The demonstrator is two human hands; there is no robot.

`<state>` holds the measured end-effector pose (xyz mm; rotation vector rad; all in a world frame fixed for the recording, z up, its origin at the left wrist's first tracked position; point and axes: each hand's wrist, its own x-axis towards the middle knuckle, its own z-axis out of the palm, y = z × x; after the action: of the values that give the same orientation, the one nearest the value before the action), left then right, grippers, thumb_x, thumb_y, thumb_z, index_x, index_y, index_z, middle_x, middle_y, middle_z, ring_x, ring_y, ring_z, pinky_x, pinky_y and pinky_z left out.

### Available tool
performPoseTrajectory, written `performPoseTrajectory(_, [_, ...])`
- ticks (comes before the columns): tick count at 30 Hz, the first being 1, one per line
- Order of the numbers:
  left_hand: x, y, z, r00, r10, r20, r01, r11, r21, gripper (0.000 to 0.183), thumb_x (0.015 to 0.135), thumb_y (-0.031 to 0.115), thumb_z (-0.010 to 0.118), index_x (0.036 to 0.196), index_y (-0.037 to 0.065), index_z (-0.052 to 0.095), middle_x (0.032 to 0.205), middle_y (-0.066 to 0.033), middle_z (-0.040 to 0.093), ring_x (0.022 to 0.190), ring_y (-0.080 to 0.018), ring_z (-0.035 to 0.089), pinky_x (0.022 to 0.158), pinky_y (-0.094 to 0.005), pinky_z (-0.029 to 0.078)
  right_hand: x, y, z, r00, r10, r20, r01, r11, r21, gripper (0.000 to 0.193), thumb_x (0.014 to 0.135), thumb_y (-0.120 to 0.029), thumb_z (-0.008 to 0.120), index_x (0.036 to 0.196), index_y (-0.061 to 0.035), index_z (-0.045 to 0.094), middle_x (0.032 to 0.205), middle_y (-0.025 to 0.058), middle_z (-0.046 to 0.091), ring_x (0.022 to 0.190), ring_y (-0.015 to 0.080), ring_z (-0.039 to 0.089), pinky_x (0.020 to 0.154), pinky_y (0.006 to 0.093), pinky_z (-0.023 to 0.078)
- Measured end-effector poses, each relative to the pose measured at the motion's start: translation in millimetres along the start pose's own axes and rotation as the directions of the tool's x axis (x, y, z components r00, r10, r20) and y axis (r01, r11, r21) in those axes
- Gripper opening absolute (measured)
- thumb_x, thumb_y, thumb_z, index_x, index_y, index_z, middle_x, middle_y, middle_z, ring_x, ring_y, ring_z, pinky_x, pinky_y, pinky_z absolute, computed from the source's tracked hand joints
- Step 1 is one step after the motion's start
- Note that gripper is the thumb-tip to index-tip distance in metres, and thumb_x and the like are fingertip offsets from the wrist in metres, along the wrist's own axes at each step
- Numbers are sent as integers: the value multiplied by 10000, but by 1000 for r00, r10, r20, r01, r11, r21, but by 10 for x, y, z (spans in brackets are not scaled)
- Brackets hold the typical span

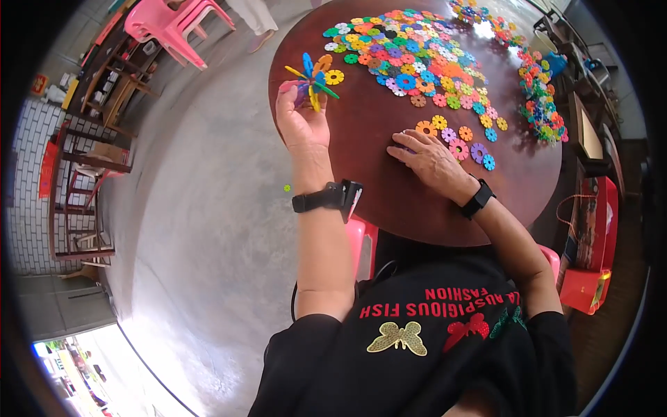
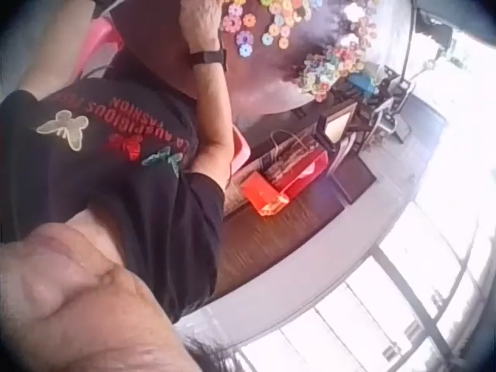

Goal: The person is assembling a colorful plastic toy structure from interlocking snowflake-shaped pieces on a table.

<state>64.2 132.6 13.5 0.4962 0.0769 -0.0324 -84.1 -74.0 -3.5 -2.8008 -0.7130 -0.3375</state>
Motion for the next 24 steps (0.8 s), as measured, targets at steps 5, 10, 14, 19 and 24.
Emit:
performPoseTrajectory(5, [-80, -155, 105, 993, -109, -35, 104, 986, -132, 146, 799, 124, 618, 936, 106, 569, 938, -56, 612, 890, -259, 586, 775, -418, 483, -123, 192, -278, 976, 184, -114, -157, 965, 212, 389, 786, -20, 591, 1171, -79, 565, 1220, 118, 526, 1118, 303, 507, 929, 384, 432])
performPoseTrajectory(10, [-136, -313, 106, 929, -370, -13, 361, 913, -190, 128, 850, 218, 572, 931, 120, 560, 915, -39, 612, 834, -206, 584, 730, -376, 483, -189, 571, -452, 952, 260, -164, -256, 966, 43, 355, 739, -28, 631, 1089, -76, 607, 1094, 100, 552, 1040, 294, 522, 904, 391, 430])
performPoseTrajectory(14, [-286, -413, 209, 894, -444, -63, 434, 891, -131, 235, 883, 322, 546, 995, 115, 556, 978, -78, 600, 895, -249, 575, 755, -424, 453, -75, 492, -302, 973, 223, -64, -225, 974, -33, 379, 755, -80, 637, 1129, -116, 587, 1191, 82, 493, 1112, 276, 482, 904, 386, 425])
performPoseTrajectory(19, [-350, -497, 258, 889, -453, -70, 445, 889, -105, 257, 887, 319, 549, 1016, 97, 552, 960, -92, 607, 905, -259, 593, 825, -505, 488, -81, 507, -73, 960, 281, -10, -281, 956, -82, 352, 746, -104, 638, 1093, -127, 585, 1166, 80, 496, 1125, 262, 476, 879, 396, 419])
performPoseTrajectory(24, [-334, -493, 292, 921, -383, -69, 379, 923, -57, 266, 883, 316, 566, 999, 77, 548, 921, -104, 611, 851, -261, 609, 795, -483, 517, -12, 503, -155, 936, 348, -42, -351, 932, -86, 244, 732, -124, 636, 928, -78, 498, 1006, 92, 529, 1024, 279, 522, 806, 423, 432])
